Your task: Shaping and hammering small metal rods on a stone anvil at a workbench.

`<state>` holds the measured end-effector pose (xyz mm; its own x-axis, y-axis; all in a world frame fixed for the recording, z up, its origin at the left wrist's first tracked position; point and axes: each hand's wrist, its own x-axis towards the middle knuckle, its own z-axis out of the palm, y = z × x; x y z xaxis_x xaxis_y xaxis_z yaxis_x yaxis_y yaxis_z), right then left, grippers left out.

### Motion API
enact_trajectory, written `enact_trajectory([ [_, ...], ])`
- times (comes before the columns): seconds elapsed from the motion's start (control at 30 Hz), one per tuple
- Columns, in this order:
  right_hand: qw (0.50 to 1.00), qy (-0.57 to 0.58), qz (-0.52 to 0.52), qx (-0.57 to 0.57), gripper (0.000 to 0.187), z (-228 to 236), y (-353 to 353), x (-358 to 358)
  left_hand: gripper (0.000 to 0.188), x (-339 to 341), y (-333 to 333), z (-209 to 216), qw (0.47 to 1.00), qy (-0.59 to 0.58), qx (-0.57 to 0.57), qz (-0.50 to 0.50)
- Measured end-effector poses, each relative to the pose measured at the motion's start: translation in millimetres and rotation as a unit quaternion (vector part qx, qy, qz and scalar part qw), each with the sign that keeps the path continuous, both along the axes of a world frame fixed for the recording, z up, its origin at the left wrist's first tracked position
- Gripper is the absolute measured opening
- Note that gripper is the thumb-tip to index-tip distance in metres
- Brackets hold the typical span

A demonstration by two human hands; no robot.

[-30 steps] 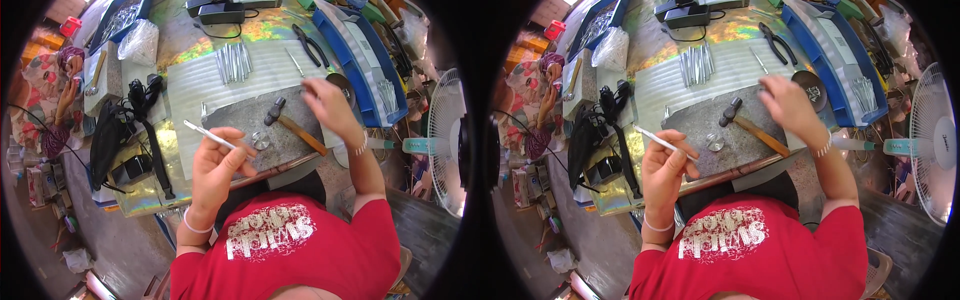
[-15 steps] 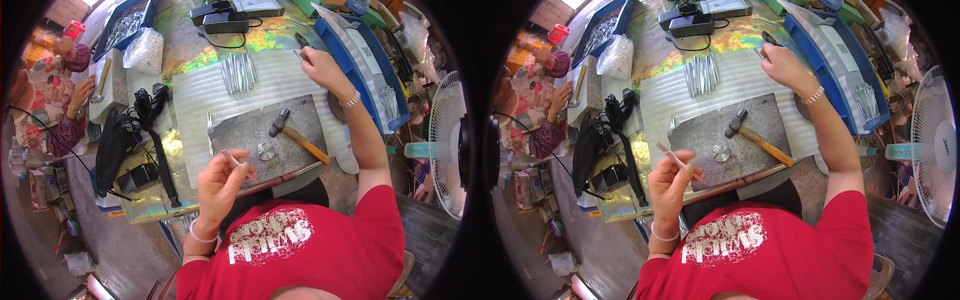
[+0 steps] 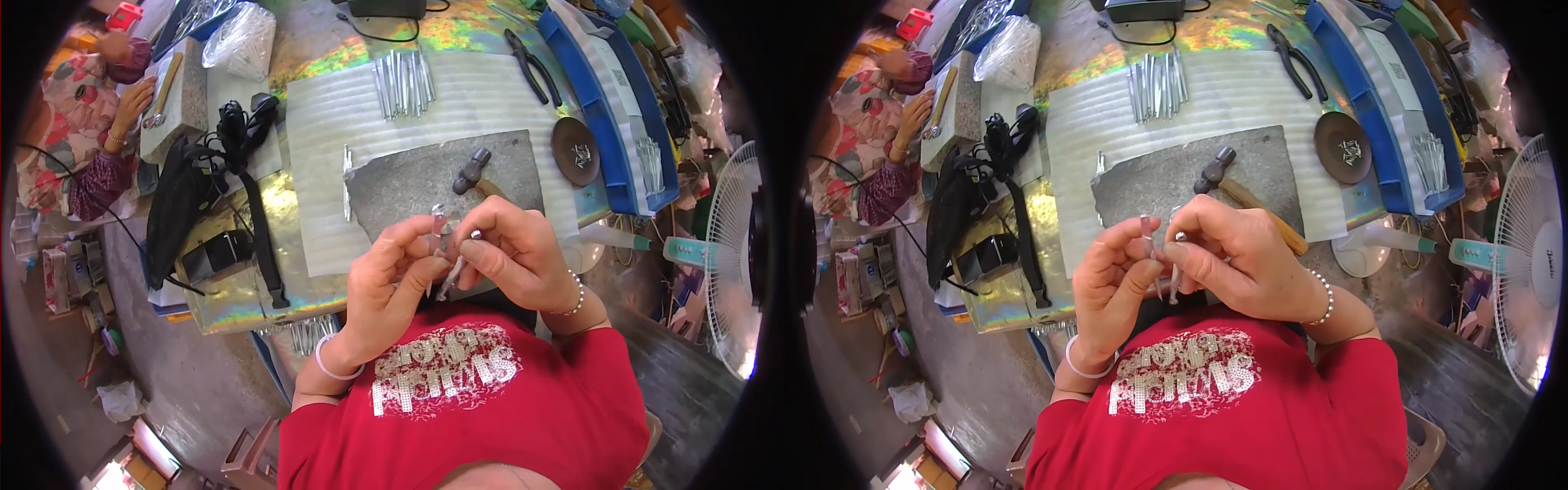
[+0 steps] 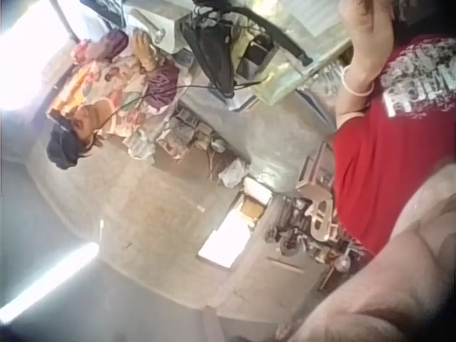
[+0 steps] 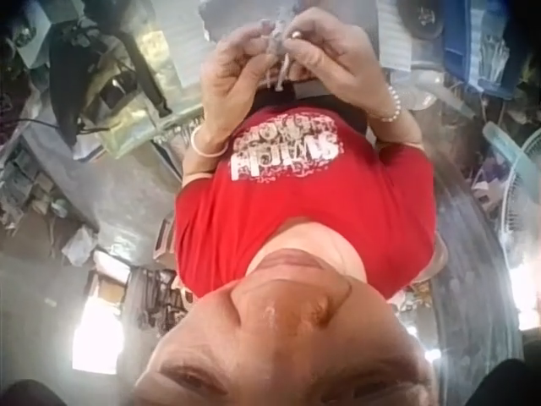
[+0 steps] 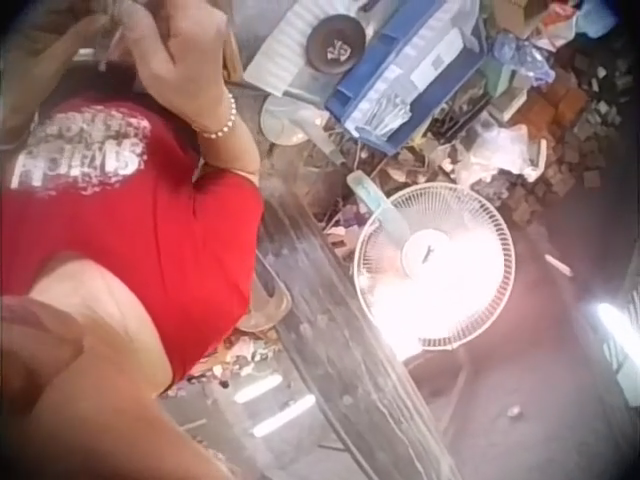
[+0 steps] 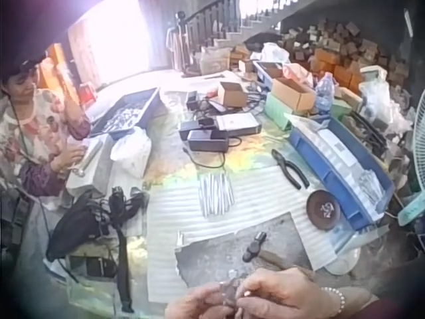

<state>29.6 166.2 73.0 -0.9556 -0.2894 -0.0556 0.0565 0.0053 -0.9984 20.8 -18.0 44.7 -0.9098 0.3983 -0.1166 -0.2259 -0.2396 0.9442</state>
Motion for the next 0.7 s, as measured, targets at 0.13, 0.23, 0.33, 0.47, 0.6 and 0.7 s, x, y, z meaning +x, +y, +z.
enact_trajectory([
  [0.13,0.967,0.222,-0.038,0.119,0.008,-4.7,-7.2,-9.5,0.017,1.0,-5.3,-3.7,0.990,0.132,-0.040,-0.012],
  [0.23,0.974,0.198,-0.069,0.089,0.009,-4.8,-13.9,-4.4,0.014,3.4,-3.7,-4.8,0.993,0.112,-0.026,-0.008],
  [0.33,0.974,0.193,-0.068,0.099,0.010,0.7,-15.7,-1.5,0.012,8.4,-4.2,-1.0,0.998,0.058,-0.020,-0.014],
  [0.47,0.968,0.216,-0.068,0.104,0.013,-1.7,-14.3,0.7,0.013,7.9,-5.7,-2.9,0.996,0.082,-0.003,-0.027],
  [0.6,0.966,0.230,-0.060,0.099,0.013,-1.0,-11.2,0.5,0.014,5.3,-7.1,-3.2,0.993,0.111,-0.005,-0.050],
  [0.7,0.965,0.237,-0.059,0.095,0.013,-1.2,-10.9,0.6,0.014,5.5,-6.5,-3.5,0.993,0.101,0.008,-0.061],
])
